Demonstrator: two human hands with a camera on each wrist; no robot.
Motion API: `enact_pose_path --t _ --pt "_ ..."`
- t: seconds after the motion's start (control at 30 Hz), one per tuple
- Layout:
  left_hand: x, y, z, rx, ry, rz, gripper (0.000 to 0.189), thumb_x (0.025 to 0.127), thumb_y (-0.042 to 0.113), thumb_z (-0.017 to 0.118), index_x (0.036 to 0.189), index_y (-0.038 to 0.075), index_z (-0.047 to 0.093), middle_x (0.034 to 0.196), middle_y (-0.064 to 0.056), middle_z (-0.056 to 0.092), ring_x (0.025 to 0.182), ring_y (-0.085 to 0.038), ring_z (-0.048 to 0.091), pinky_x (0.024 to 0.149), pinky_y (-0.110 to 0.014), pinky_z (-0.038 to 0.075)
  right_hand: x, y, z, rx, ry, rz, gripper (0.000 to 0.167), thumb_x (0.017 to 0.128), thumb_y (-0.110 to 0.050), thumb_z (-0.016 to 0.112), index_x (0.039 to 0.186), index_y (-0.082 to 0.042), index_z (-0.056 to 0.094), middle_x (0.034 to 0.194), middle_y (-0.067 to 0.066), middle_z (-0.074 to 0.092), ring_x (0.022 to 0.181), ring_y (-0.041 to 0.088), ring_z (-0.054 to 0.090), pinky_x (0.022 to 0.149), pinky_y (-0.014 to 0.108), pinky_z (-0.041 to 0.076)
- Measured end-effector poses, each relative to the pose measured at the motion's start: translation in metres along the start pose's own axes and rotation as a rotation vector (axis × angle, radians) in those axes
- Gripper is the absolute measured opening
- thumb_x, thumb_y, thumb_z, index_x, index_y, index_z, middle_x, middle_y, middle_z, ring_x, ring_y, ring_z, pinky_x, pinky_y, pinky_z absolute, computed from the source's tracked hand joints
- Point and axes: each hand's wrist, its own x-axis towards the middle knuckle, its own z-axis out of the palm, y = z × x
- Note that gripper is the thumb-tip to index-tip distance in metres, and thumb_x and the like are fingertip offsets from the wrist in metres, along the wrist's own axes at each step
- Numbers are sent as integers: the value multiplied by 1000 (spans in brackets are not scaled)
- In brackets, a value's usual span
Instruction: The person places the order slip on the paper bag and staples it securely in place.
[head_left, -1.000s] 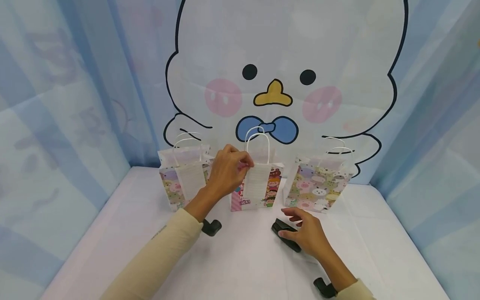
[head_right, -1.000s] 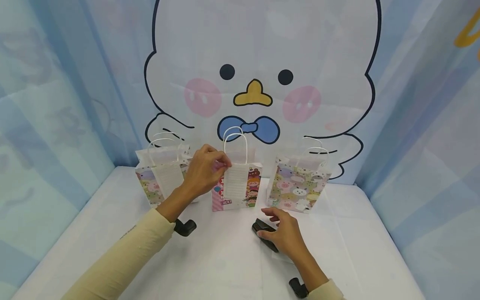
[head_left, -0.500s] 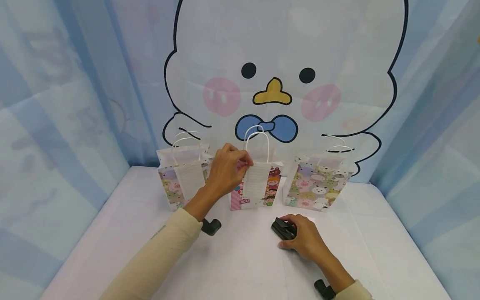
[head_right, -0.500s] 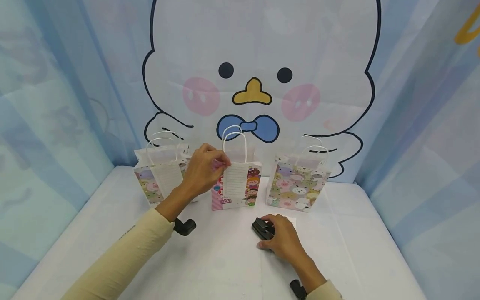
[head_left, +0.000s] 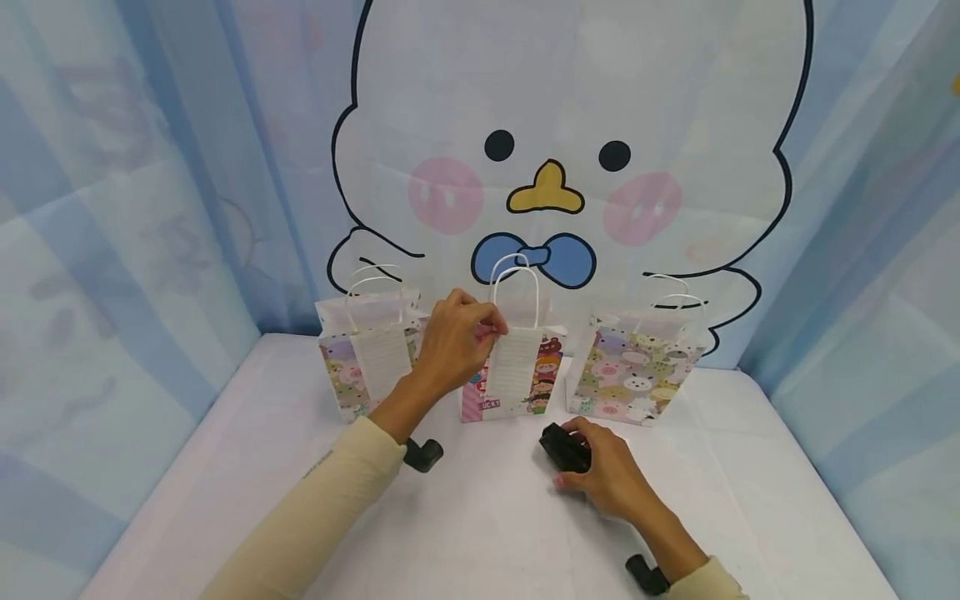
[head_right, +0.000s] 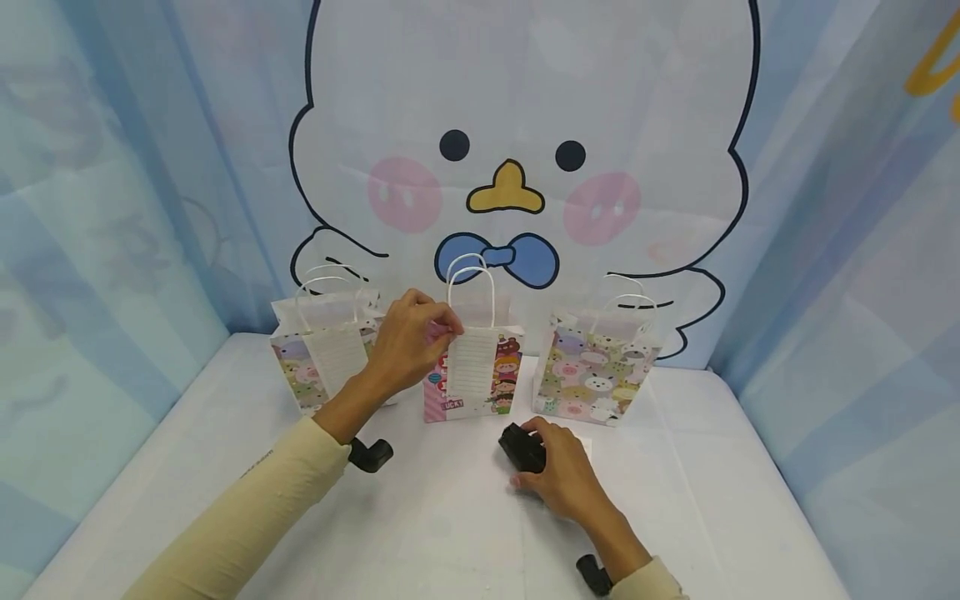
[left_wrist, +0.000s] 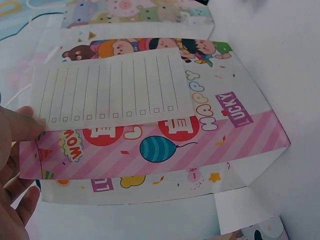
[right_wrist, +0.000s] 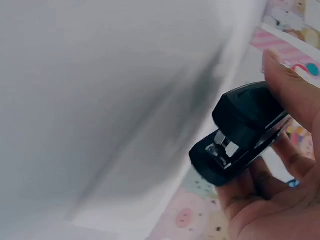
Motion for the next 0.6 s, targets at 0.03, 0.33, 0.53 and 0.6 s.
enact_pose_path --t 0.03,0.33,0.53,0.6 --pt "0 0 0 -1 0 0 6 97 12 75 96 14 81 93 -3 78 102 -23 58 93 -42 50 1 -2 -2 15 12 -13 69 78 -23 96 137 -18 60 124 10 71 111 26 67 97 52 55" --pt "0 1 -1 -11 -9 -10 7 98 13 75 96 15 81 94 -4 78 103 -24 58 94 -44 51 12 -32 -20 140 114 -75 76 84 -24 91 149 -16 53 132 12 72 122 31 68 104 58 54" --pt "0 1 -1 -9 -13 -7 7 98 14 75 96 15 82 94 -3 78 102 -23 58 95 -44 51 20 -50 -32 213 162 -140 69 86 -20 89 145 -15 54 131 11 72 122 33 69 107 60 54" --pt "0 1 0 -3 -10 -2 6 97 15 76 96 15 82 94 -3 78 103 -23 58 95 -43 51 23 -55 -35 232 187 -171 68 86 -19 89 144 -15 53 131 11 72 122 34 71 107 58 55"
